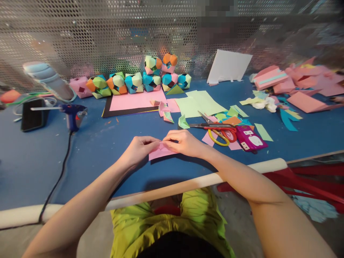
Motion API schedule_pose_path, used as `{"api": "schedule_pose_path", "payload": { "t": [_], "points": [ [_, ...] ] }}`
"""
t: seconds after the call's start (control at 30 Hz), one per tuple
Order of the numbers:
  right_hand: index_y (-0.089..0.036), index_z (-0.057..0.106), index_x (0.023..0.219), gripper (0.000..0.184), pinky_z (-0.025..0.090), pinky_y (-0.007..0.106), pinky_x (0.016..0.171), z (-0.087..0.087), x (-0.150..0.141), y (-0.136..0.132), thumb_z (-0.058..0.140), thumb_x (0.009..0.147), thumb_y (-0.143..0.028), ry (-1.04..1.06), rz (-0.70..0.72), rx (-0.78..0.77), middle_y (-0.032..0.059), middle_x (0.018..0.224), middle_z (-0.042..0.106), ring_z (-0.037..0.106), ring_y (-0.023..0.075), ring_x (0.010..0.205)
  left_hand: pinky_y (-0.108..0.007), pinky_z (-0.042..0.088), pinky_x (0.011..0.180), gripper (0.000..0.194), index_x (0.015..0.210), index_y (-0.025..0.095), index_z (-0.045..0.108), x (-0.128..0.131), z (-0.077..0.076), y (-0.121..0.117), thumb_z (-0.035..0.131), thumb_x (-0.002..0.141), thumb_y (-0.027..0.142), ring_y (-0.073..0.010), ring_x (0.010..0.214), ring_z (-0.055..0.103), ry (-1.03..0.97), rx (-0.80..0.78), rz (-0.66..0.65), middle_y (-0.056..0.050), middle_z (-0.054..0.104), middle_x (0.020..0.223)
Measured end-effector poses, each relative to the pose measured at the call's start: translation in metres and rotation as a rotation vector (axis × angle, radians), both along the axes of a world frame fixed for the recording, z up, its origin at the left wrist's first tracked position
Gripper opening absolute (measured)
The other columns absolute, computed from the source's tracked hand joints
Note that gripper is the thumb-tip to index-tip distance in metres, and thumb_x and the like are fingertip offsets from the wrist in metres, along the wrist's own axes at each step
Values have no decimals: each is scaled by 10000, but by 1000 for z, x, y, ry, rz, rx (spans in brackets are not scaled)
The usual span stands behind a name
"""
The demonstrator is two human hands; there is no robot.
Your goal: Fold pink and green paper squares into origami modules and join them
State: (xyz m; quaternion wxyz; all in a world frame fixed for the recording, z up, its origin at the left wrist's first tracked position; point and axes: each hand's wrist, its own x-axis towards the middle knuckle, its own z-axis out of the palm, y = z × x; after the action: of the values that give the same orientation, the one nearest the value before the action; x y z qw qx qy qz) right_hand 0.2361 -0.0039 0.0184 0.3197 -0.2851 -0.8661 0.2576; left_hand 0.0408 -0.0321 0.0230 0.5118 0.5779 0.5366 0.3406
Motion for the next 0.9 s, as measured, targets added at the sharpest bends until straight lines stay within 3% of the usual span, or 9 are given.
{"api": "schedule_pose_path", "payload": {
  "t": [0.23, 0.47, 0.67, 0.9],
  "points": [
    [-142, 708, 837, 140, 462, 234, 644, 1, 0, 0, 582, 871, -190, -6, -19, -52, 39, 774, 655, 606, 113, 683, -250, 428, 641, 219, 778, 155, 761, 1, 5, -1, 658, 717, 339, -154, 682, 588, 90, 82, 23, -35, 725, 751],
    [-148, 718, 820, 166, 472, 254, 646, 1, 1, -2, 576, 879, -210, 19, -18, -11, 45, 764, 669, 609, 124, 682, -244, 430, 638, 220, 797, 172, 766, 1, 6, -3, 687, 719, 362, -146, 678, 589, 100, 90, -6, -32, 731, 767],
    [-139, 718, 929, 154, 469, 255, 689, 5, 4, -1, 670, 785, -168, -2, -55, -75, 51, 851, 689, 618, 133, 742, -254, 424, 615, 269, 766, 156, 758, 1, 6, -1, 723, 678, 407, -147, 661, 582, 25, 75, 69, -52, 726, 760],
    [-130, 717, 857, 171, 434, 227, 618, 8, 5, -2, 548, 839, -149, 28, -72, -213, 23, 766, 667, 562, 95, 640, -245, 401, 590, 223, 733, 154, 741, 2, 8, -2, 716, 673, 367, -127, 627, 549, 35, 79, 74, -30, 692, 698]
  ]
}}
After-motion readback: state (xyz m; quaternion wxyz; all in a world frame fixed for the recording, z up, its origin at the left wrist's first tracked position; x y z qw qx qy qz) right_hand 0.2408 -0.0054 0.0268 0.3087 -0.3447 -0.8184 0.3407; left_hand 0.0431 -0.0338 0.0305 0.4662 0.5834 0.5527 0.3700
